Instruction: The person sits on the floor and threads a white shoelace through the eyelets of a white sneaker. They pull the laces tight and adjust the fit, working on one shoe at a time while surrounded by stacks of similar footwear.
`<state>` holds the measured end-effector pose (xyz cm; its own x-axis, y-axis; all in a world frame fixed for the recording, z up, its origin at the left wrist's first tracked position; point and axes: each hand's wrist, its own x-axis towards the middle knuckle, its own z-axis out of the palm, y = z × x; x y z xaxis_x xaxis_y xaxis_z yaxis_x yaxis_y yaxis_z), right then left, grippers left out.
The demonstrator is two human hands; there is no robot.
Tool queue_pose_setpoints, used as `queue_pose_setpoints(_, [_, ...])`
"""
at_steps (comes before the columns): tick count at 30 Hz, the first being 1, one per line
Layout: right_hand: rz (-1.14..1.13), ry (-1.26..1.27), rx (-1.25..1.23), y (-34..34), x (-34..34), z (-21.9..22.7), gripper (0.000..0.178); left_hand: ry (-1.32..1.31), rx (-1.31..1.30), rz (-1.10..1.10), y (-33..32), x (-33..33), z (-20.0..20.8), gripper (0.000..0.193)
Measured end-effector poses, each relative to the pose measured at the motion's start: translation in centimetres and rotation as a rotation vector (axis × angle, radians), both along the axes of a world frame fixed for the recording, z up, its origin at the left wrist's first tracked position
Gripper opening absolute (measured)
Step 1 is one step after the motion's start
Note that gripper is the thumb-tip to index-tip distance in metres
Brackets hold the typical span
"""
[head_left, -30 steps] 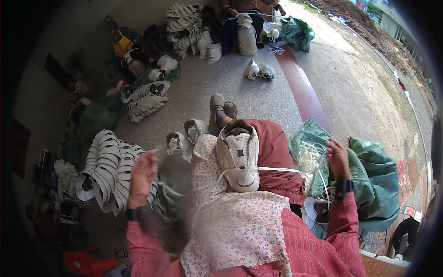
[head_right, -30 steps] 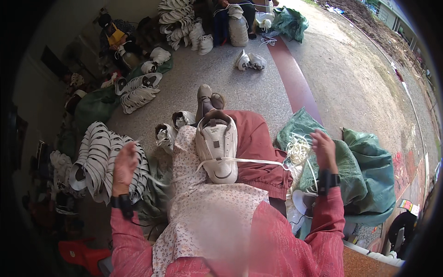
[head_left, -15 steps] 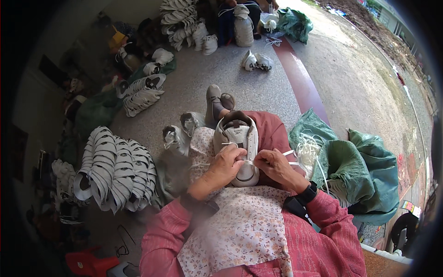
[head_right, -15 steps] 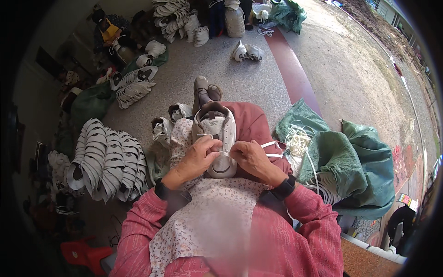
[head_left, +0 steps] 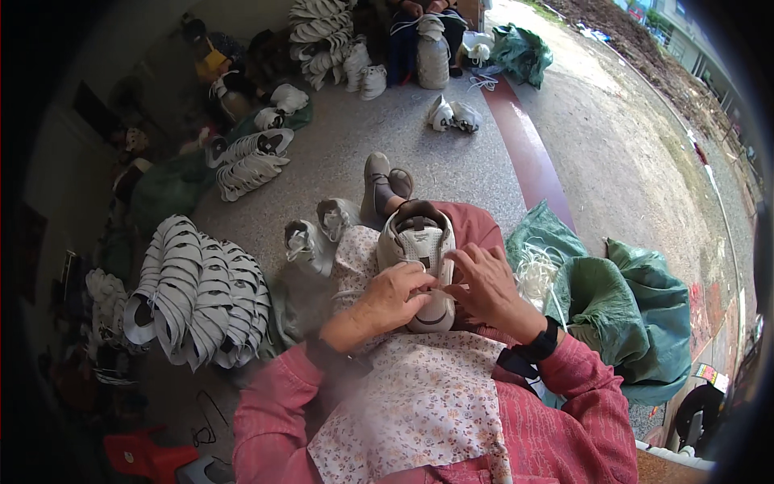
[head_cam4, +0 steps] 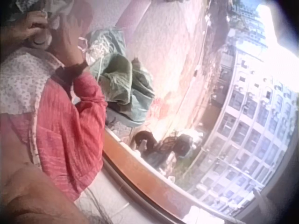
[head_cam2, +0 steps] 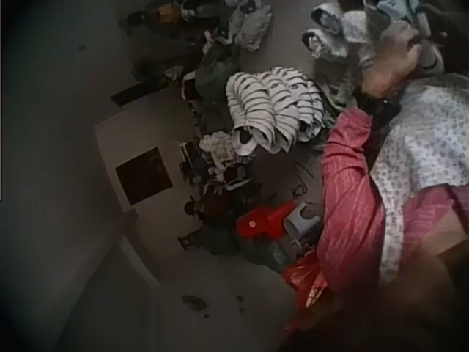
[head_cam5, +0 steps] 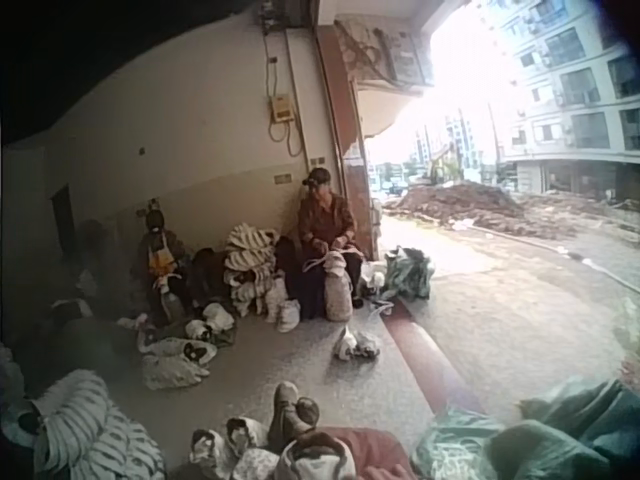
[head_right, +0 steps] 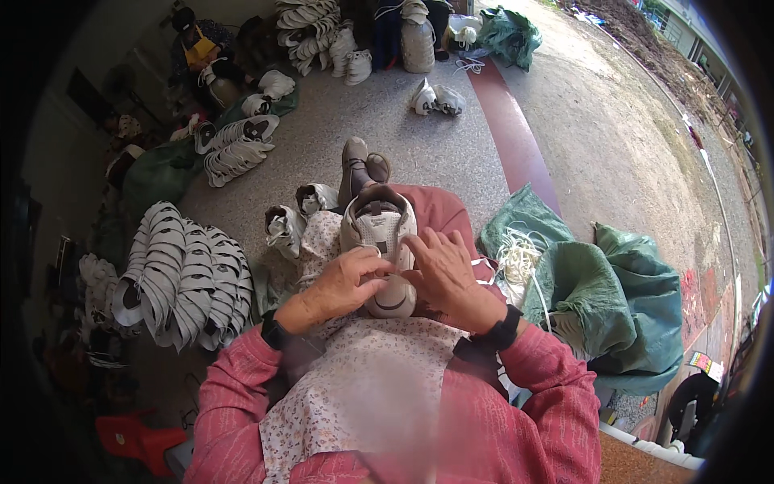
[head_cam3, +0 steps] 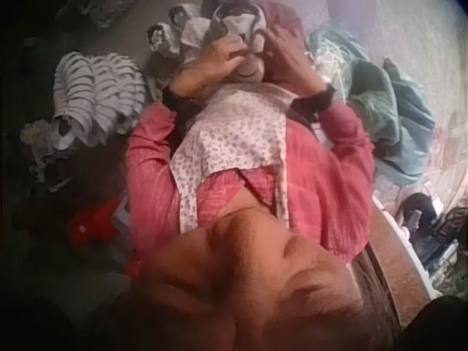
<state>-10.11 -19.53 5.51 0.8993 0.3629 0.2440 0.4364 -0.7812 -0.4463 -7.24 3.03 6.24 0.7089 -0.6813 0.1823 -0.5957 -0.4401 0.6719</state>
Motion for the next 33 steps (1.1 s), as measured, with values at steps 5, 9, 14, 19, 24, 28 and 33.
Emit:
queue_pose_setpoints(5, [0.252, 0.01, -0.139, -0.9, 2.8, 0.0, 0.048, -0.389, 0.048, -0.276, -0.5, 4.3, 2.0, 0.016])
queue_pose_setpoints(9, [0.342, 0.139, -0.23, -0.5, 4.6, 0.2, 0.048, -0.27, -0.019, -0.311, -0.3, 5.5, -0.9, 0.011])
queue_pose_setpoints(14, [0.315, -0.068, -0.109, -1.6, 4.0, -1.5, 0.038, -0.114, -0.039, -0.204, -0.3, 5.0, -1.5, 0.01])
queue_pose_setpoints(19, [0.265, -0.183, -0.103, -1.7, 3.2, -1.9, 0.038, -0.09, 0.011, -0.174, -0.9, 4.6, -1.0, 0.012])
queue_pose_setpoints(24, [0.352, -0.171, -0.081, -1.9, 3.9, -1.2, 0.037, -0.264, -0.021, -0.161, -1.5, 4.4, -1.6, 0.015])
queue_pose_setpoints(28, [0.387, -0.152, -0.043, -1.6, 4.3, -1.4, 0.035, -0.281, 0.004, -0.171, -0.9, 4.5, -2.0, 0.013])
queue_pose_setpoints(33, [0.362, -0.097, 0.006, -1.8, 4.0, -1.4, 0.028, -0.752, -0.095, 0.118, 4.3, 6.4, -0.1, 0.009])
